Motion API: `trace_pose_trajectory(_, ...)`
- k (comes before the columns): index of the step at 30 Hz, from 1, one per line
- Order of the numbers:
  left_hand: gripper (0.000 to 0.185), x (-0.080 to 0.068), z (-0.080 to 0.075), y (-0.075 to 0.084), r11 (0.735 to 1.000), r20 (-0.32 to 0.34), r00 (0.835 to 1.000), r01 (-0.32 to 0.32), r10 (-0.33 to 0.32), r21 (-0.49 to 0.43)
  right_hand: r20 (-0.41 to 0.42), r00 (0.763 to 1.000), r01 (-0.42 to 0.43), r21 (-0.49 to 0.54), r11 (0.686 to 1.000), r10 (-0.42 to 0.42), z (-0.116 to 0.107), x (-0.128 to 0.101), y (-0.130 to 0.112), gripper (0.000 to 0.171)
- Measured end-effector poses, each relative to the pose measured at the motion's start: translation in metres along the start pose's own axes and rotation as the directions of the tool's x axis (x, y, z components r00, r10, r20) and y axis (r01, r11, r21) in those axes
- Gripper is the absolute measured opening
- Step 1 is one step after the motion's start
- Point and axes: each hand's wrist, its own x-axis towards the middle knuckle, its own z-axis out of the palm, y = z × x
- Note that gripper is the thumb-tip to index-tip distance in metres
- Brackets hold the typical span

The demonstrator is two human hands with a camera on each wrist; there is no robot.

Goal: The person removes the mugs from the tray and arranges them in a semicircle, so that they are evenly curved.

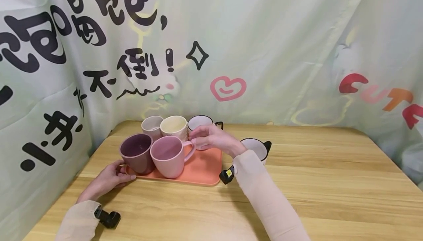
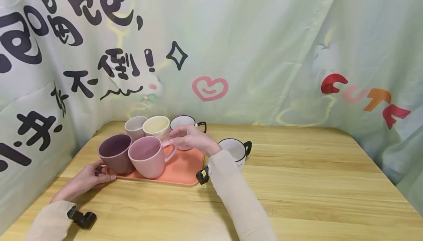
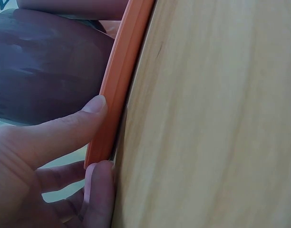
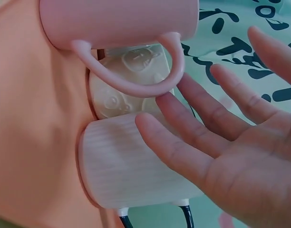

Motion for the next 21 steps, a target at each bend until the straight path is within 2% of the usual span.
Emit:
trace_pose_trajectory(13, 0.066, -0.001, 0.0, 0.0, 1.0, -0.001, 1.0, -0.007, 0.007, -0.004, 0.021, 0.999, 0.033, -0.114, 0.993, -0.031, 0.014, 0.01, 0.014, 0.038)
trace_pose_trajectory(17, 0.064, -0.001, 0.0, -0.001, 1.0, 0.002, 1.0, -0.009, 0.009, -0.025, 0.022, 0.998, 0.057, -0.114, 0.992, -0.055, 0.017, 0.012, 0.018, 0.037)
trace_pose_trajectory(21, 0.065, -0.001, 0.0, 0.0, 1.0, 0.004, 1.0, -0.006, 0.006, -0.028, 0.039, 0.999, 0.029, -0.067, 0.997, -0.027, 0.02, 0.011, 0.021, 0.038)
